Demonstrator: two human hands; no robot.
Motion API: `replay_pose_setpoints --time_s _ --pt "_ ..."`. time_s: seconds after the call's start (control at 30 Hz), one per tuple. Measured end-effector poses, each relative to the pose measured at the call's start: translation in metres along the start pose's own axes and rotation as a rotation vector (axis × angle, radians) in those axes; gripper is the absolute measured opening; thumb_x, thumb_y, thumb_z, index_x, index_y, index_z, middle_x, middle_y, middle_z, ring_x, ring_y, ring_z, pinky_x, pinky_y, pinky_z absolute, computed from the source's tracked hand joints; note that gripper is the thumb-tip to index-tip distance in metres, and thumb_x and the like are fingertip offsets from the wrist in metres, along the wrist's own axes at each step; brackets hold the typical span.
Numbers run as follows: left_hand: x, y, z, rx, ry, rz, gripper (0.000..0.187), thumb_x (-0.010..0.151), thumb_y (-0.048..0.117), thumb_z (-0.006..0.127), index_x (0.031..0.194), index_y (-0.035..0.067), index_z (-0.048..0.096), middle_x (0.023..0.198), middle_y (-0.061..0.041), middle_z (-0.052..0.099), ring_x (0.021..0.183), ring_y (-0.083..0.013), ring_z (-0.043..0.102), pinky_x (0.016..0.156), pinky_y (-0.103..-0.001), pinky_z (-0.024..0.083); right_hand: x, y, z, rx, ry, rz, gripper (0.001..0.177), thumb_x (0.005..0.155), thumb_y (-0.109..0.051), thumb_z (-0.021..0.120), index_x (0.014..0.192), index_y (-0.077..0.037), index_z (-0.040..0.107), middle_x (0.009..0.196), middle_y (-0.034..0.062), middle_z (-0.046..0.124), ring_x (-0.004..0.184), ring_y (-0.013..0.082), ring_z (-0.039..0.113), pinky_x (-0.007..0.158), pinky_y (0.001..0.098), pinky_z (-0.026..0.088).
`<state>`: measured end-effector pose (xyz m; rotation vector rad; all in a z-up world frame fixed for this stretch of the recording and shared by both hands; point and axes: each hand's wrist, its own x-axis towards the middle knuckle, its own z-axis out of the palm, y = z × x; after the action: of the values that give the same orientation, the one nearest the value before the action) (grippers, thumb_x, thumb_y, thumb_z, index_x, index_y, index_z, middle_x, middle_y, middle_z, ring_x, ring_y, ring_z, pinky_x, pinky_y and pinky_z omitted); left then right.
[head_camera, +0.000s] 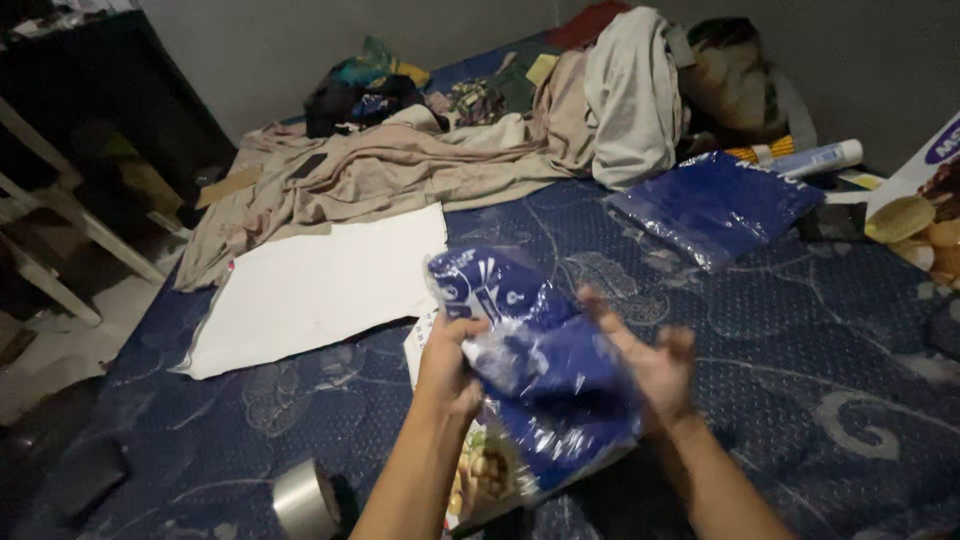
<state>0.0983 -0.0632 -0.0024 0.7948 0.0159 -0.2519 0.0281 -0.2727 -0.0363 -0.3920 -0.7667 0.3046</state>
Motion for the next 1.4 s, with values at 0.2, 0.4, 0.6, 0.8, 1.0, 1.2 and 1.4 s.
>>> replay_pose_setpoints --time_s 0.2,0.4,0.6,0.8,1.0,1.2,1.4 --pt "0.001 -0.02 -0.012 0.469 -0.069 -0.095 0.06 0.083 0.001 0.06 0.14 0.01 0.048 0.114 -0.018 0.066 0.1 -0.0331 0.064 0.087 -0.049 0.054 0.009 0.005 -0.02 -0.49 0.643 0.209 0.06 0.091 -0.021 0.069 0.145 -0.011 0.045 0.124 0.0171 0.062 0.106 0.0274 0.066 0.09 0.0457 0.056" --pt "-0.037 -0.03 -0.051 1.291 -0.167 0.176 0.067 0.096 0.039 0.064 0.151 0.009 0.042 0.155 -0.019 0.05 0.147 -0.0305 0.047 0.122 -0.041 0.036 0.003 -0.038 -0.028 -0.498 0.983 0.018 0.048 0.088 -0.012 0.06 0.135 -0.013 0.054 0.115 0.0175 0.068 0.085 0.0226 0.075 0.072 0.034 0.064" --pt "-0.081 -0.042 -0.061 1.901 -0.662 0.577 0.086 0.06 0.027 0.084 0.137 0.004 0.053 0.125 -0.025 0.057 0.12 -0.0444 0.054 0.095 -0.048 0.043 -0.008 -0.057 -0.023 -0.138 1.109 -0.056 0.037 0.099 -0.027 0.061 0.114 0.007 0.065 0.086 0.0145 0.074 0.065 0.0197 0.073 0.058 0.0281 0.063" --pt "-0.06 -0.029 -0.029 1.932 -0.453 0.569 0.029 0.078 0.025 0.075 0.103 0.01 0.074 0.101 -0.017 0.063 0.101 -0.037 0.062 0.084 -0.046 0.051 -0.022 -0.029 -0.02 -0.117 1.025 -0.02 0.042 0.098 -0.029 0.06 0.112 0.009 0.068 0.08 0.0163 0.076 0.057 0.0216 0.073 0.055 0.0291 0.061" --pt "-0.015 -0.01 0.017 1.861 -0.091 0.596 0.03 0.084 0.029 0.068 0.108 0.012 0.076 0.105 -0.015 0.064 0.095 -0.036 0.066 0.08 -0.048 0.053 -0.018 -0.012 -0.02 -0.216 0.65 -0.166 0.057 0.087 -0.015 0.055 0.143 -0.007 0.05 0.121 0.0194 0.068 0.098 0.026 0.073 0.088 0.0394 0.06" --pt "0.008 0.002 0.038 1.826 0.085 0.652 0.024 0.096 0.024 0.062 0.099 0.004 0.075 0.11 -0.014 0.065 0.101 -0.0368 0.065 0.086 -0.047 0.052 -0.017 -0.012 -0.013 -0.362 0.548 -0.096 0.074 0.084 -0.002 0.059 0.154 -0.006 0.036 0.129 0.0206 0.06 0.108 0.0264 0.07 0.093 0.0385 0.059" --pt "-0.009 0.012 0.054 1.782 0.139 0.665 0.031 0.092 0.025 0.063 0.117 0.009 0.072 0.106 -0.014 0.063 0.091 -0.0362 0.065 0.079 -0.047 0.052 -0.002 -0.021 0.012 -0.647 0.724 0.149 0.073 0.082 -0.001 0.061 0.152 -0.013 0.048 0.126 0.0151 0.07 0.094 0.0193 0.073 0.081 0.0321 0.06"
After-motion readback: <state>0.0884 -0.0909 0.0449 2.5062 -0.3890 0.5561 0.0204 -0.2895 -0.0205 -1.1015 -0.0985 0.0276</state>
